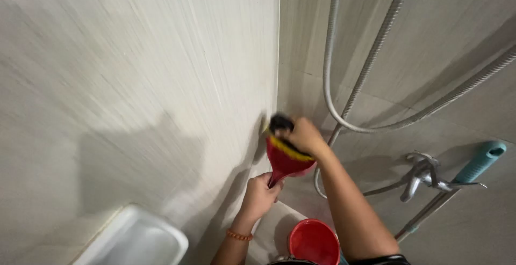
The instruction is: The person cleans the tiled bathroom walls using a yellow scrub brush and water from a red bucket. They repeatedly dip the brush into the bucket and scrub the wall surfaces around the shower area and a wall-mounted soap dish.
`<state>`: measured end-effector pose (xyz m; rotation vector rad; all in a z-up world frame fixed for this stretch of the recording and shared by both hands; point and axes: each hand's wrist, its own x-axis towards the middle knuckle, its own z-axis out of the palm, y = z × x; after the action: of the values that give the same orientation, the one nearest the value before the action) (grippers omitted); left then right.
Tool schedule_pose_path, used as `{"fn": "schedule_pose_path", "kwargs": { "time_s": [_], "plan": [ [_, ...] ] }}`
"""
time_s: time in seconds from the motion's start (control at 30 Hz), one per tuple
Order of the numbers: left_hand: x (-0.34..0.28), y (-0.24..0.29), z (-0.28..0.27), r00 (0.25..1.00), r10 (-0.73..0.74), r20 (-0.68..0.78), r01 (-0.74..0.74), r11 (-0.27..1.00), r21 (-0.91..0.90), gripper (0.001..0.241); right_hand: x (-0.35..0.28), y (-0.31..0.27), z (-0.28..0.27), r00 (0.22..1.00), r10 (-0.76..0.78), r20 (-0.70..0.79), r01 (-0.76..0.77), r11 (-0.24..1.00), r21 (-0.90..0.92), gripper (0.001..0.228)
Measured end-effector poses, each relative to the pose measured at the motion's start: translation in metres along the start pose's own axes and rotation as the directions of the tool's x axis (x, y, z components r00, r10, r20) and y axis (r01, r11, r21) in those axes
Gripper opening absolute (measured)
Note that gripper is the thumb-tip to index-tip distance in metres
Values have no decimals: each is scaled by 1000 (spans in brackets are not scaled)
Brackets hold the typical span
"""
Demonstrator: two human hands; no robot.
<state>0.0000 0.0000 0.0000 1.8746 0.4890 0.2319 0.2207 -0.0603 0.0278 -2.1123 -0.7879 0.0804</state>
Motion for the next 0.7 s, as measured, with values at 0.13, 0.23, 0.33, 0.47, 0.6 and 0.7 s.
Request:
{"fn": "schedule_pose_path", "kwargs": {
  "time_s": [0.13,0.23,0.33,0.47,0.6,0.7],
  "plan": [
    [-7,-8,7,999,46,-3,-46,999,15,21,-22,20,16,943,-34,332,136,948,-289,47],
    [-12,-15,13,993,112,-22,-111,992,63,18,-35,33,37,909,64,411,167,848,-503,41],
    [-16,-15,15,996,86,-5,-85,994,67,16,-42,57,65,899,103,426,201,767,-610,27],
    [-13,-31,22,999,37,11,-38,999,30,16,-47,63,77,893,73,444,267,708,-654,19],
    [-17,-23,19,1000,-15,16,16,1000,-12,15,-55,63,75,910,-16,415,321,663,-677,22],
    [-13,-20,16,998,-56,18,57,997,-53,14,-58,58,71,922,-132,364,368,587,-721,25]
  ]
}}
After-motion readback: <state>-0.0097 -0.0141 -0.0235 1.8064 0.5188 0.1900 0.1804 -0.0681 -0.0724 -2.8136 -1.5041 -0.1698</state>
